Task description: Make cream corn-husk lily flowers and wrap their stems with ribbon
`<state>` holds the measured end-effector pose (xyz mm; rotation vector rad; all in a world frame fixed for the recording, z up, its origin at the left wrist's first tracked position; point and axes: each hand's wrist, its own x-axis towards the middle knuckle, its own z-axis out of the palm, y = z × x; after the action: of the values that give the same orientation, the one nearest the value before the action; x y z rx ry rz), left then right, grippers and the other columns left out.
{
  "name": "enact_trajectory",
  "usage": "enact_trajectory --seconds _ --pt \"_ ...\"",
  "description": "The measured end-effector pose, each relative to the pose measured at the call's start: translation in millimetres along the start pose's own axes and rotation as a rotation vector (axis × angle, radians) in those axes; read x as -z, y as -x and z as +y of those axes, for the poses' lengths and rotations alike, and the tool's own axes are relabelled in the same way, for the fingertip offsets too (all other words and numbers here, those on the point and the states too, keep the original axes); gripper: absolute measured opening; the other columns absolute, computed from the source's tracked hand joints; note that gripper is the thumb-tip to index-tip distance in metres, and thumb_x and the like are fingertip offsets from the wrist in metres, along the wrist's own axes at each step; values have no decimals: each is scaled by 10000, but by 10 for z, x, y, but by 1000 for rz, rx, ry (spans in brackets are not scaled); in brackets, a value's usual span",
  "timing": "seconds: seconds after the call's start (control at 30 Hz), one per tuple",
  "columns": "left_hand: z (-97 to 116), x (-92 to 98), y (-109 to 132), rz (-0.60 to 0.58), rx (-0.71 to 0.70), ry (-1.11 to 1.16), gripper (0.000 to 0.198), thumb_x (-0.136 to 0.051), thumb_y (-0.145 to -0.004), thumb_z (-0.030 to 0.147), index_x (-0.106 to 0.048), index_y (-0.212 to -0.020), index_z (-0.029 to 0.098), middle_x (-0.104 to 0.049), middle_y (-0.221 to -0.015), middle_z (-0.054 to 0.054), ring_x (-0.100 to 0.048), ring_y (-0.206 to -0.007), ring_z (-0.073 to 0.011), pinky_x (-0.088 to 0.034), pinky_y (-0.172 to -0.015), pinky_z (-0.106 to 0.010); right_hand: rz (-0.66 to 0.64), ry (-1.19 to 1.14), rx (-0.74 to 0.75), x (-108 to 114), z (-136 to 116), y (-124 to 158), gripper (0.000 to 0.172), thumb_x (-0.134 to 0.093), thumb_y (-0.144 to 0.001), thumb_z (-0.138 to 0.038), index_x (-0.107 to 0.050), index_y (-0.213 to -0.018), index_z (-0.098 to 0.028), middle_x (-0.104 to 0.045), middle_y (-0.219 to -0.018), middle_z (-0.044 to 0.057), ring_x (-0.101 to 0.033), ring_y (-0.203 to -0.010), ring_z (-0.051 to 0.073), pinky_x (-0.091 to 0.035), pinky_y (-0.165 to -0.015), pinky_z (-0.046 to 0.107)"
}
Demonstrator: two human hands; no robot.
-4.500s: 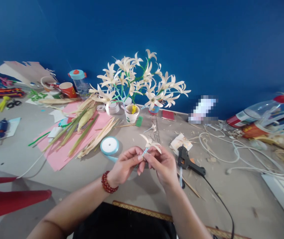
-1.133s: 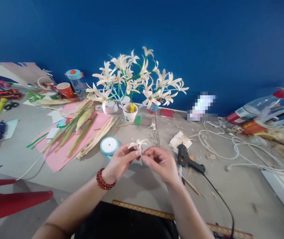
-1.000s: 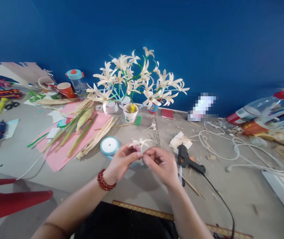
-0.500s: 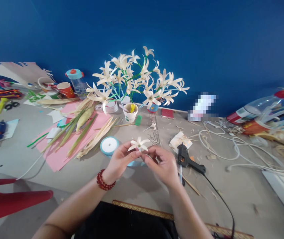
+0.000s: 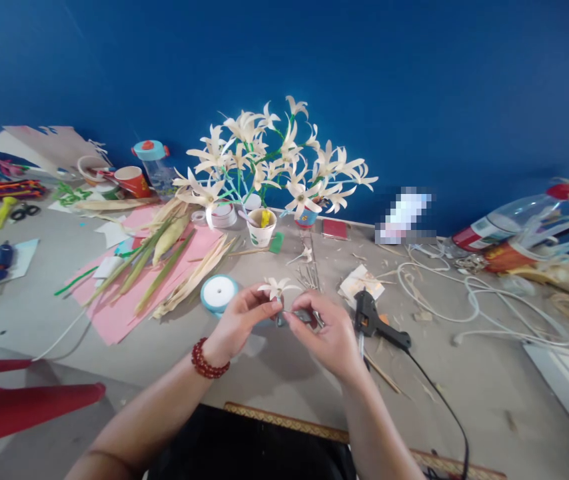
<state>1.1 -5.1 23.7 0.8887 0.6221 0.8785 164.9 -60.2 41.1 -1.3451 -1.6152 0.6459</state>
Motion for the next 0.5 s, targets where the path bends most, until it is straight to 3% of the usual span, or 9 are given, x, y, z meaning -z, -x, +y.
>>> enact_trajectory --seconds 0.23,0.5 --pt "-24 19 -9 -32 51 61 161 -778 -757 231 -653 -786 133 -625 -798 -18 -557 -687 -98 -449 -671 -218 6 -65 -102 -16 1 13 103 -655 -849 -247 -602 -776 -198 -609 -691 -15 -522 -601 128 -372 -544 235" --pt "-76 61 -17 -56 23 102 126 -787 -757 217 -690 -814 161 -642 -902 -28 -589 -867 -141 -467 -808 -255 -41 -187 -205 -10 27 -29 115 -697 -810 -293 -685 -807 -179 -668 -700 16 -565 -605 149 -395 -558 255"
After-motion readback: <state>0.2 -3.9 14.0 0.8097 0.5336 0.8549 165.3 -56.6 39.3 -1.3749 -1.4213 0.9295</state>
